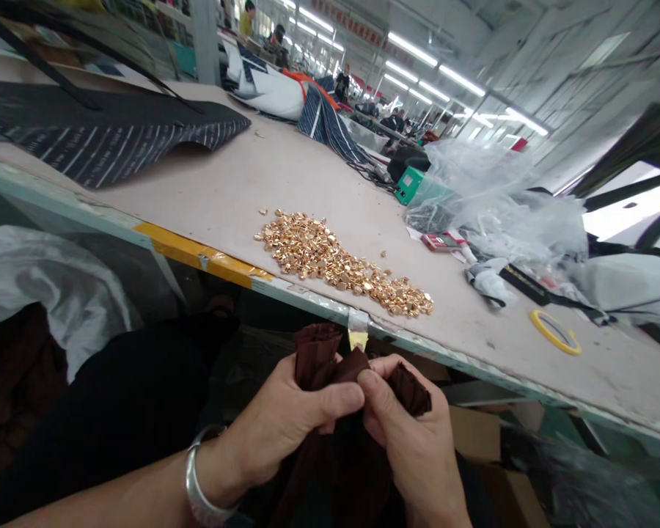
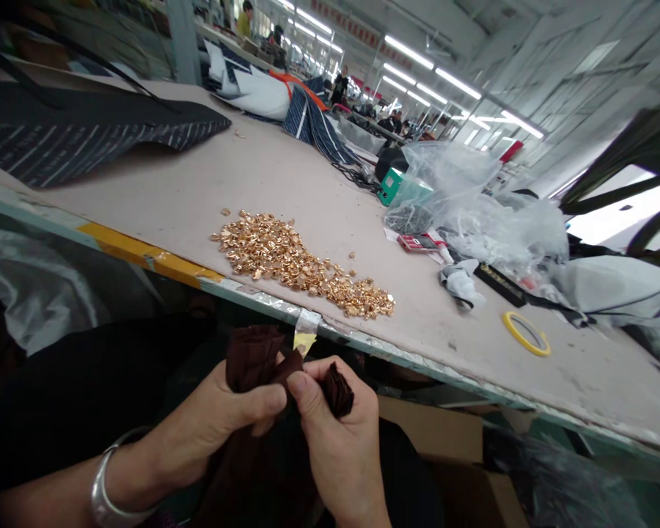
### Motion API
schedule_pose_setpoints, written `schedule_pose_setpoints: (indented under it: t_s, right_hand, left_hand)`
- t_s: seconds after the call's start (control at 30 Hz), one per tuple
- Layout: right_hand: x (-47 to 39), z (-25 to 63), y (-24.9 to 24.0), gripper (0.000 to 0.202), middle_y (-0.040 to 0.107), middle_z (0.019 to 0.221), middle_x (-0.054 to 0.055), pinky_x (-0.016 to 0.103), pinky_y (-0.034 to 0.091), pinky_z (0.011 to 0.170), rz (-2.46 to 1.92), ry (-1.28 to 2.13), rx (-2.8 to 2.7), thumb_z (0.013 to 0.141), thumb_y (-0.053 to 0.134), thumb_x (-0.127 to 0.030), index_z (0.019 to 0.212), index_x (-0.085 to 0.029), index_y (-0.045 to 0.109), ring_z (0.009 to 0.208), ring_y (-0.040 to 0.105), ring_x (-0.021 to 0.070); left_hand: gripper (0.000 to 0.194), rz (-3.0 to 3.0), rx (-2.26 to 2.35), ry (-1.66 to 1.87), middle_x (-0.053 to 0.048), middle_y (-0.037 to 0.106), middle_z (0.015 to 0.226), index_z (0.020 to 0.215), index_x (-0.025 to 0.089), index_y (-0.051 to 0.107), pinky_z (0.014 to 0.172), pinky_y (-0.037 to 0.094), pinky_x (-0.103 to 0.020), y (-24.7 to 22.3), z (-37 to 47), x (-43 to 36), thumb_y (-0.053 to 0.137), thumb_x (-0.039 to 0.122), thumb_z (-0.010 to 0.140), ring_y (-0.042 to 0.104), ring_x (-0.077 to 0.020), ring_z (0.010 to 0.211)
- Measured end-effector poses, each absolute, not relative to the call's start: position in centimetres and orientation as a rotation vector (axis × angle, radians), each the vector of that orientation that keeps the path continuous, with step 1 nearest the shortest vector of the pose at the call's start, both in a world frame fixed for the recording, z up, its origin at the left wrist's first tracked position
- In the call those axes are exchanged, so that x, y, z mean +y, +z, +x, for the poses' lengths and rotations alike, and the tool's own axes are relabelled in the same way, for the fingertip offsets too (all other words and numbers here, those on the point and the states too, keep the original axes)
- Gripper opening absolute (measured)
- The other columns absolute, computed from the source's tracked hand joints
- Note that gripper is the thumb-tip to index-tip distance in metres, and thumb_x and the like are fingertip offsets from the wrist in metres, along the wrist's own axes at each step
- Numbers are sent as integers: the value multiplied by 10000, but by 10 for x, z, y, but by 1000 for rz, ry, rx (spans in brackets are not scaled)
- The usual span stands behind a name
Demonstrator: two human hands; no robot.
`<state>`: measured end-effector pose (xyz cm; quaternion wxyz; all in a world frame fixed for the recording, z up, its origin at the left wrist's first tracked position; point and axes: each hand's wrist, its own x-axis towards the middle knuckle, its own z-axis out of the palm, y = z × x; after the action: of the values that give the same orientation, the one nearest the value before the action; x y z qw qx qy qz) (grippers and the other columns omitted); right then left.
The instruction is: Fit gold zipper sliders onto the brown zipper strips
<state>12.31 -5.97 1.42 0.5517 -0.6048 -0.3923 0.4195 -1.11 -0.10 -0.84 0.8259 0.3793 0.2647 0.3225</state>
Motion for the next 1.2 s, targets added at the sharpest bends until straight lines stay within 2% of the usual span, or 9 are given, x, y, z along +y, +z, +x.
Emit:
schedule_pose_setpoints:
  t_s: [0.23,0.33,0.43,0.53,0.67,0.87,0.97,1.1,1.2]
  right_hand:
    - [-65,131,1,227,462,503,-72,163,259,391,-1467,953,-824,792,749,-379,892,-179,710,419,314,38]
    - [-65,130,5,163,528,544,-54,178,355,440,-1508,910,-962,824,715,-350,847,-189,712,450,406,56]
    - [-65,127,11,126,628,650,-16,214,453,539,-1520,811,-1192,882,632,-285,817,-194,690,560,556,106]
    - [-67,125,14,73,656,715,-9,226,472,585,-1474,508,-1513,864,613,-152,850,-204,661,614,606,123]
    - [-68,125,12,199,676,787,-22,214,486,648,-1383,284,-1608,828,627,-64,917,-241,644,682,635,119]
    - [-64,122,10,89,668,753,-24,191,487,611,-1436,743,-1122,810,733,-246,885,-228,688,662,606,111]
    - [-62,119,7,203,533,602,-48,160,372,459,-1360,980,-925,800,744,-309,712,-168,628,495,444,54]
    - [-60,117,4,258,384,452,-94,143,190,357,-1164,1251,-636,844,674,-392,776,-145,638,364,232,15]
    - [-58,118,5,265,447,491,-79,127,198,335,-1086,1341,-499,804,702,-362,700,-146,589,345,213,-3]
  left_hand:
    - [307,669,746,702,63,522,549,728,167,610,452,332,-170,-9,-12,5,779,423,707,428,-54,464]
    - [302,766,677,706,75,523,579,836,180,656,442,289,-155,-5,-14,5,832,345,655,383,-38,473]
    - [243,820,685,666,72,477,527,750,158,642,445,271,-159,-2,-15,3,774,361,727,360,-42,471]
    - [235,669,672,584,83,410,449,698,164,601,440,255,-170,-2,-14,4,733,349,757,325,-48,434]
    - [248,519,615,494,89,393,424,676,172,570,424,235,-170,-1,-15,5,751,332,733,300,-44,404]
    - [257,553,641,503,86,426,423,703,170,590,421,280,-159,1,-15,3,788,333,699,326,-40,394]
    - [251,507,630,529,91,398,396,671,166,581,412,282,-153,4,-14,4,775,322,702,311,-36,382]
    - [210,528,638,554,78,417,403,685,144,613,404,246,-138,9,-14,10,737,310,721,323,-30,386]
    - [225,605,695,561,60,452,416,641,140,594,401,256,-140,11,-14,13,707,310,736,353,-31,377]
